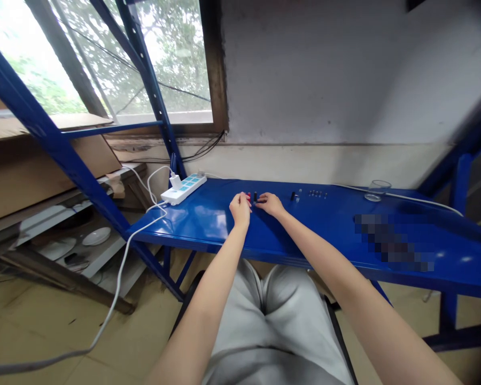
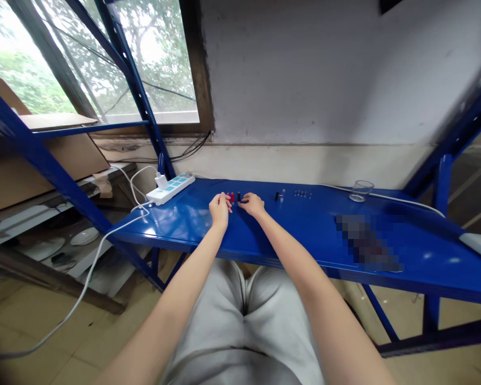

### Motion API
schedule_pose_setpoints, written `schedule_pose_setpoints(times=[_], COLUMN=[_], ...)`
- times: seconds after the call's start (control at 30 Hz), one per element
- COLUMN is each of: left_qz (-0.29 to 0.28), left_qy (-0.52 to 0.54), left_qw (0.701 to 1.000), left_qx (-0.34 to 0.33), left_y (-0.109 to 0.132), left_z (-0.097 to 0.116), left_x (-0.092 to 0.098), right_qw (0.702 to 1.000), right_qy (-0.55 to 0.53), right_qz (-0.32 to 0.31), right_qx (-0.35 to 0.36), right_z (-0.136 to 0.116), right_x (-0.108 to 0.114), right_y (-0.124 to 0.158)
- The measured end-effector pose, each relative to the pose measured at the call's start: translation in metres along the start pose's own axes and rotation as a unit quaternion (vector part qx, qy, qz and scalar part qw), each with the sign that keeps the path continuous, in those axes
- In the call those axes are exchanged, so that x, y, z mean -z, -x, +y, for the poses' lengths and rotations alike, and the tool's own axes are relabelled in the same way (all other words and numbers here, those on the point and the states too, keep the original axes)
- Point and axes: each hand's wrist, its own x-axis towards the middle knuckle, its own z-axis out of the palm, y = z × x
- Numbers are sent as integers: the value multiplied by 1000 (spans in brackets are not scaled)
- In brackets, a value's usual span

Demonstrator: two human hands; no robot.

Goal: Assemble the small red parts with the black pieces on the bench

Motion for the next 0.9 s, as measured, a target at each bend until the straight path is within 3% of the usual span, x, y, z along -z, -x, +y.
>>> schedule_pose_setpoints(times=[0.4,0.6,0.77,0.9], left_qz=[-7,-15,-42,-122], left_qy=[-8,-27,-52,-48], left_qw=[1000,999,997,990], left_qx=[-1,-8,-25,-49], left_y=[-1,0,4,9], left_z=[-3,-1,2,7], left_x=[0,0,0,-3], right_qw=[999,996,980,961], right_qy=[12,-34,-122,-120], right_qz=[40,76,155,218], right_qx=[-23,-21,40,120], right_z=[-12,-9,-6,-6], right_x=[-19,-20,-3,16], right_y=[-5,-7,-3,15])
